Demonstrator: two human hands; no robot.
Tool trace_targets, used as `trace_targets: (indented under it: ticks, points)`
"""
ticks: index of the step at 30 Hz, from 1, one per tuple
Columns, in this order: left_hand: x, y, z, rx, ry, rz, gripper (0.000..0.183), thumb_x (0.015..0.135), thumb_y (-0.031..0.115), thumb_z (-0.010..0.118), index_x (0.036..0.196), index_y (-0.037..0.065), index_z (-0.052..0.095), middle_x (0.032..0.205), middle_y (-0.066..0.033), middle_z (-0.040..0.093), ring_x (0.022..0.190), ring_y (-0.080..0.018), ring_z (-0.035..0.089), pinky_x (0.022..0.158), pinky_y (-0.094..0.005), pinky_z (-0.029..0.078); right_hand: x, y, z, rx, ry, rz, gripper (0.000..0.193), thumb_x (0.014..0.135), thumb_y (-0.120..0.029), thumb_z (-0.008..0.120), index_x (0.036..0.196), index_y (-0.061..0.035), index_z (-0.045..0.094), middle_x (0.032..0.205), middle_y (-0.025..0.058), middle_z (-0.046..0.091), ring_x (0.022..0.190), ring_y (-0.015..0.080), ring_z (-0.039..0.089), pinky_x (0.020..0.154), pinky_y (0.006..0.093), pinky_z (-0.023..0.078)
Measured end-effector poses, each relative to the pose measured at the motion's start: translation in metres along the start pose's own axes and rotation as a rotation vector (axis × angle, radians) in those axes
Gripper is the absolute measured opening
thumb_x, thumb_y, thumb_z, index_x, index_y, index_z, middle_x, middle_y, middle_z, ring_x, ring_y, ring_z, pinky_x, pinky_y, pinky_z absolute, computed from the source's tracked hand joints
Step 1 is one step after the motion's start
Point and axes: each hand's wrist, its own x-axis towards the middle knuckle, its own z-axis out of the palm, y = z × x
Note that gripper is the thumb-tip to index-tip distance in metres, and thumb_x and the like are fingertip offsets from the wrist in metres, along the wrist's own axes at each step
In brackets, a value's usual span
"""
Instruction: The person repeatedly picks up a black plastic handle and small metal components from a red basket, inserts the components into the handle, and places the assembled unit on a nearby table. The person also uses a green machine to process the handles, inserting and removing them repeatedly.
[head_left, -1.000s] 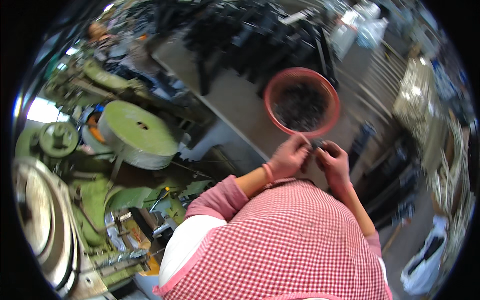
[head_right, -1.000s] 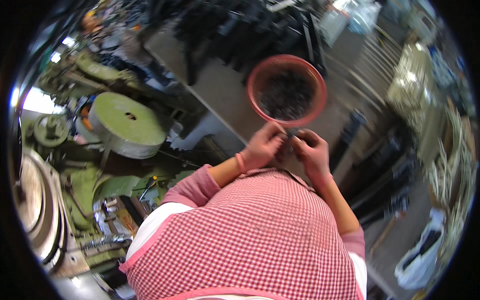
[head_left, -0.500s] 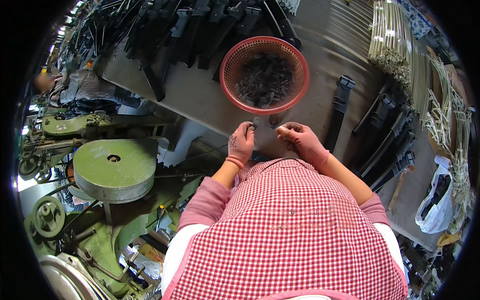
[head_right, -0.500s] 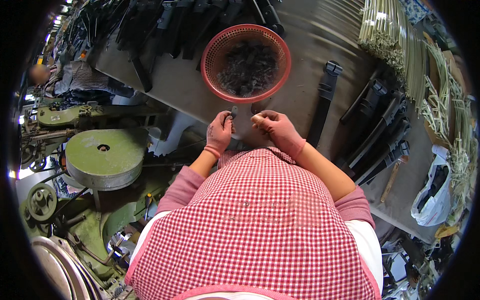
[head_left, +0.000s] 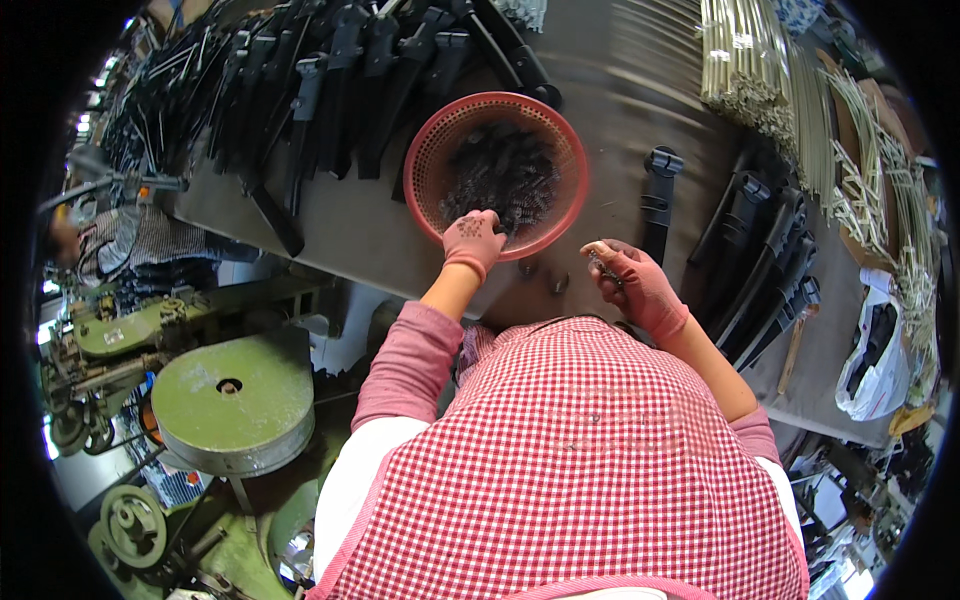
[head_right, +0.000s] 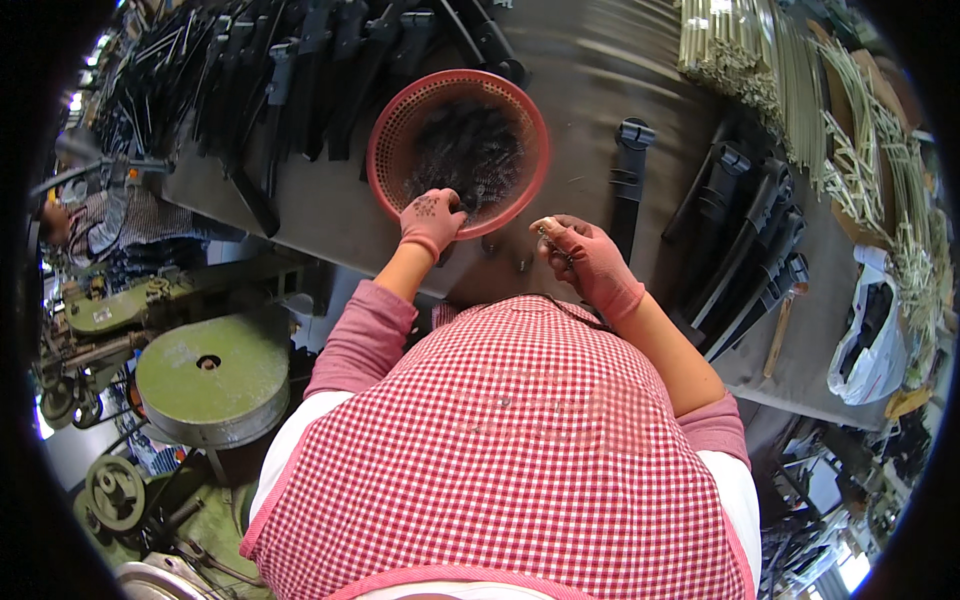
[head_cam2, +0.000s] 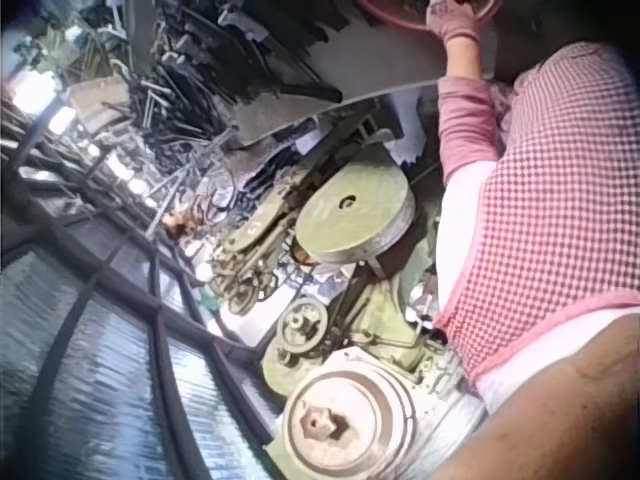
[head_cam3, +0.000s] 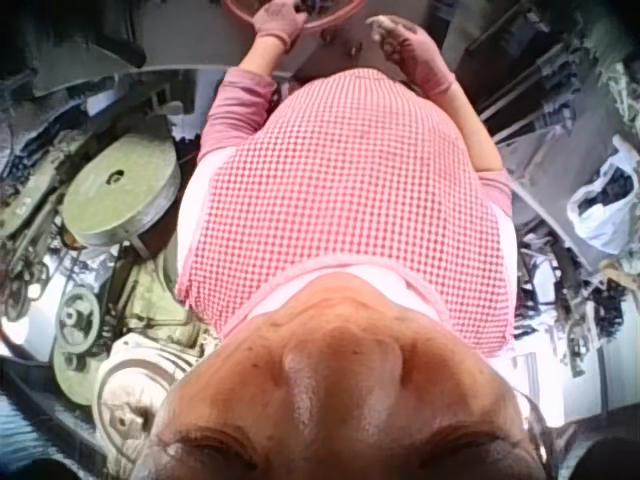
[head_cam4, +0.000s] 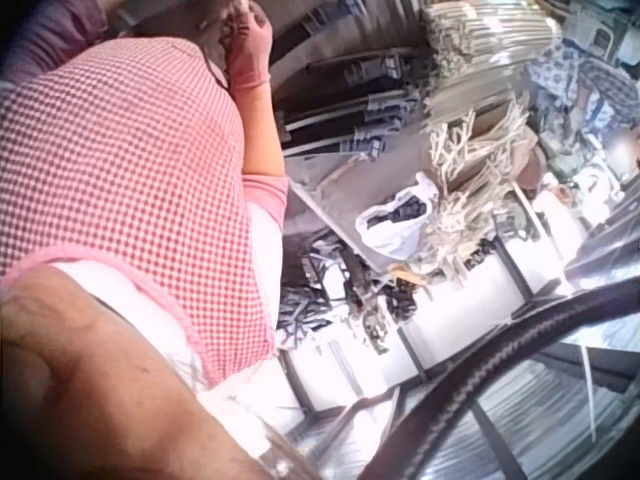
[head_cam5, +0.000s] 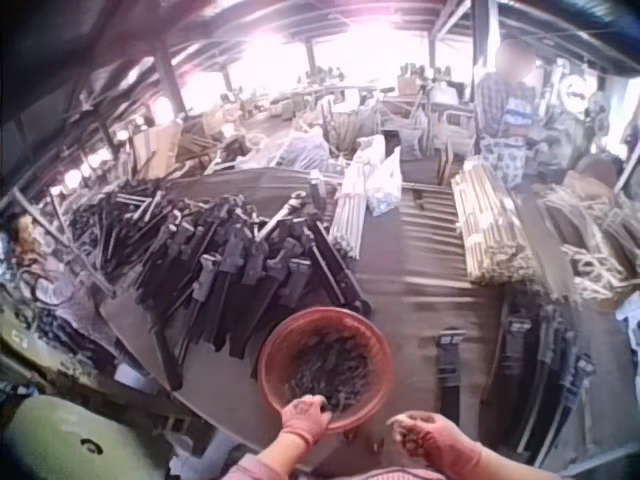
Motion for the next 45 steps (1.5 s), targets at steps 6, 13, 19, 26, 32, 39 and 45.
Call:
trace_targets:
  ticks: [6, 13, 19, 26, 32, 39, 45]
  points:
    - [0.033, -0.011, 0.024, -0.478, -0.089, -0.118, 0.030, 0.082, 0.021, 0.073, 0.110, 0.009, 0.074, 0.098, -0.0109, 0.075, 0.085, -0.0222, 0.072, 0.079, -0.0320, 0.056, -0.004, 0.001, -0.002, 0.025, -0.002, -0.055, 0.024, 0.099, -0.022, 0.062, 0.115, -0.0051, 0.067, 0.076, -0.0049, 0.057, 0.061, 0.0031, 0.045, 0.055, 0.0173, 0.035]
    - [0.014, -0.004, 0.000, -2.328, -0.351, -0.234, 0.017, 0.097, 0.007, 0.059, 0.113, 0.012, 0.056, 0.111, -0.0174, 0.062, 0.098, -0.0307, 0.066, 0.081, -0.0490, 0.061, -0.017, -0.008, 0.008, 0.092, -0.044, -0.096, 0.023, 0.096, -0.019, 0.066, 0.115, -0.0061, 0.067, 0.093, -0.0001, 0.069, 0.072, 0.0051, 0.055, 0.067, 0.0183, 0.045]
    - [0.004, 0.007, -0.021, -2.135, -0.206, -0.237, 0.014, 0.099, 0.013, 0.058, 0.110, 0.004, 0.060, 0.097, -0.0105, 0.063, 0.079, -0.0183, 0.064, 0.069, -0.0309, 0.059, -0.019, -0.005, 0.014, 0.139, -0.131, -0.147, 0.023, 0.093, -0.017, 0.070, 0.113, -0.0054, 0.066, 0.094, 0.0035, 0.069, 0.071, 0.0047, 0.052, 0.059, 0.0181, 0.040]
    - [-0.060, 0.067, -0.057, -1.599, -0.106, 0.128, 0.023, 0.103, 0.024, 0.054, 0.104, 0.004, 0.064, 0.079, -0.0020, 0.063, 0.064, -0.0087, 0.056, 0.061, -0.0242, 0.049, -0.036, 0.000, 0.019, 0.071, -0.096, -0.363, 0.018, 0.090, -0.017, 0.074, 0.102, -0.0051, 0.070, 0.089, -0.0010, 0.068, 0.068, 0.0029, 0.053, 0.060, 0.0167, 0.039]
    - [-0.122, 0.119, -0.087, -1.585, -0.122, 0.243, 0.021, 0.104, 0.022, 0.051, 0.115, 0.004, 0.056, 0.083, -0.0050, 0.063, 0.066, -0.0114, 0.058, 0.060, -0.0236, 0.049, -0.048, 0.002, 0.026, -0.155, -0.014, -0.681, 0.017, 0.090, -0.011, 0.072, 0.102, 0.0004, 0.070, 0.089, 0.0020, 0.069, 0.079, 0.0051, 0.061, 0.068, 0.0198, 0.049]
    - [-0.140, 0.119, -0.076, -1.567, -0.189, 0.201, 0.011, 0.103, 0.017, 0.053, 0.104, 0.006, 0.052, 0.082, -0.0045, 0.063, 0.066, -0.0092, 0.058, 0.060, -0.0236, 0.049, -0.046, 0.012, 0.019, -0.242, -0.065, -0.658, 0.017, 0.091, -0.008, 0.069, 0.103, 0.0030, 0.070, 0.089, 0.0035, 0.070, 0.079, 0.0072, 0.061, 0.070, 0.0218, 0.050]
    - [-0.145, 0.102, -0.029, -1.569, -0.178, 0.085, 0.013, 0.103, 0.014, 0.051, 0.108, 0.003, 0.057, 0.086, -0.0047, 0.064, 0.071, -0.0116, 0.063, 0.062, -0.0247, 0.052, -0.036, 0.036, 0.003, -0.412, -0.138, -0.534, 0.019, 0.093, -0.010, 0.062, 0.103, 0.0040, 0.070, 0.090, 0.0020, 0.069, 0.081, 0.0059, 0.057, 0.074, 0.0223, 0.047]
